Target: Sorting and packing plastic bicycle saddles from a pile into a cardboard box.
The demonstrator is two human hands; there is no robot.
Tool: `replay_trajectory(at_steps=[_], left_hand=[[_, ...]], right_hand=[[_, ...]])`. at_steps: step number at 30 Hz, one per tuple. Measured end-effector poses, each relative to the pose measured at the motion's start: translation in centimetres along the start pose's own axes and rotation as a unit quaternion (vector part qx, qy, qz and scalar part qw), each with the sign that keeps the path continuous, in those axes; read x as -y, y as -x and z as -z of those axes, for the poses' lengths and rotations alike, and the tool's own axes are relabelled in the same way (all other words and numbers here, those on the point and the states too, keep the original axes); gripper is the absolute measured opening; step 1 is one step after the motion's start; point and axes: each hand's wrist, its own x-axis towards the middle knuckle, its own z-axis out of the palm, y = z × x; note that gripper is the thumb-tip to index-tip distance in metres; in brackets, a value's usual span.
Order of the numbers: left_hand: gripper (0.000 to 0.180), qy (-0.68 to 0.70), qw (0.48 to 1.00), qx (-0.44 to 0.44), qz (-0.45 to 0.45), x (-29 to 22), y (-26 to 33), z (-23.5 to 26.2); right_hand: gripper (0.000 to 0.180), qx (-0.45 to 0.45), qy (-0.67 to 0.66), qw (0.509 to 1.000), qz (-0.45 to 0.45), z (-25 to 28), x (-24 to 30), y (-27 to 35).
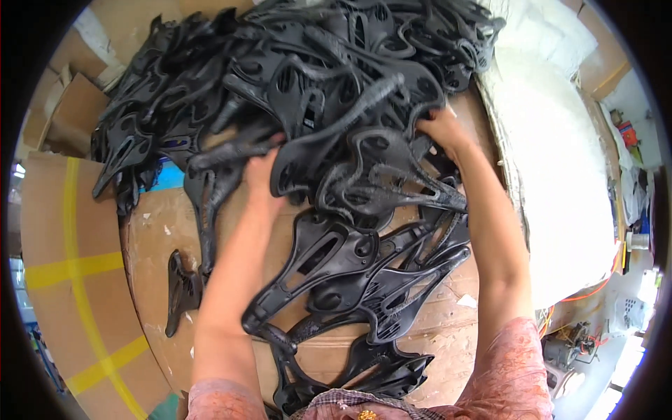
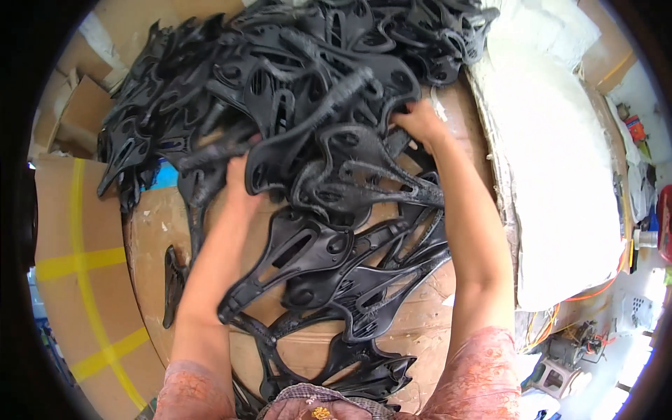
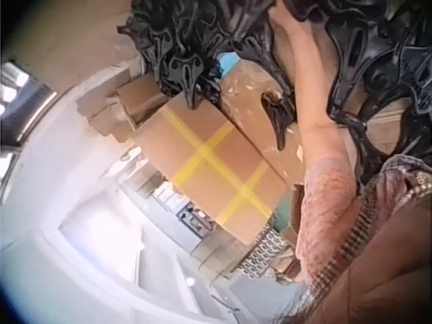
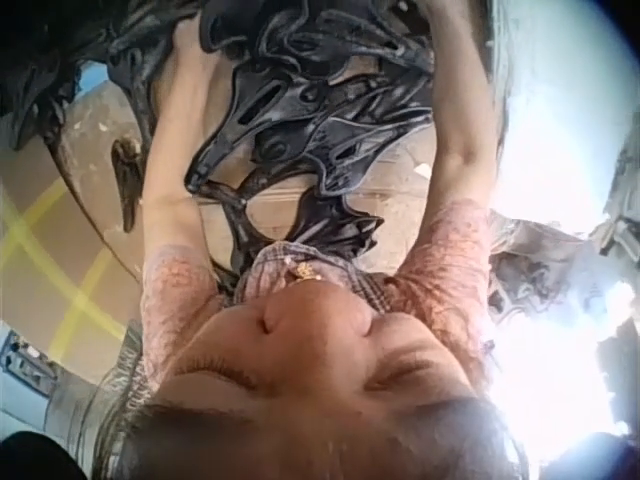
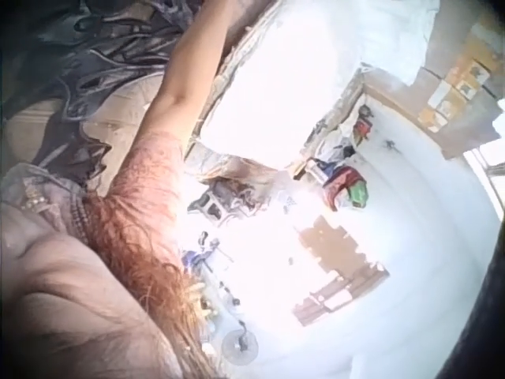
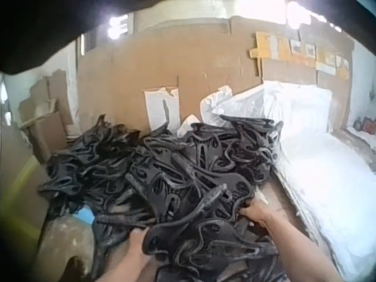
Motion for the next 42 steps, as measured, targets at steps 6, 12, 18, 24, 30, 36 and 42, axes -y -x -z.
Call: replay_trajectory(at_steps=[6, 12, 18, 24, 30, 36, 42], left_hand=[[0.031, 0.018, 0.996, -0.044, 0.074, 3.3, 13.8, 5.7], [0.033, 0.031, 0.988, 0.001, 0.150, -1.5, 31.4, 16.2], [0.041, -0.130, 0.960, -0.213, 0.130, -5.1, 50.6, 28.1], [0.021, -0.125, 0.853, -0.478, 0.167, -6.3, 74.6, 37.4], [0.032, -0.223, 0.717, -0.656, 0.069, -7.1, 80.5, 39.6], [0.033, -0.121, 0.893, -0.431, -0.042, -13.4, 56.8, 28.5], [0.040, -0.043, 0.997, 0.033, 0.055, -11.5, 23.1, 11.9]], right_hand=[[0.037, 0.015, 0.147, 0.988, 0.045, -7.4, 2.5, 9.2], [0.017, 0.140, 0.331, 0.924, 0.129, -18.6, 9.6, 21.9], [0.021, 0.253, 0.161, 0.954, -0.005, -34.0, 12.3, 40.5], [0.036, 0.651, 0.139, 0.729, 0.161, -43.7, 13.4, 59.3], [0.025, 0.442, -0.095, 0.860, 0.237, -36.2, 14.6, 50.7], [0.039, 0.082, -0.391, 0.907, -0.136, -15.3, 5.8, 26.9], [0.067, -0.078, -0.483, 0.858, -0.155, -5.8, 0.4, 10.5]])
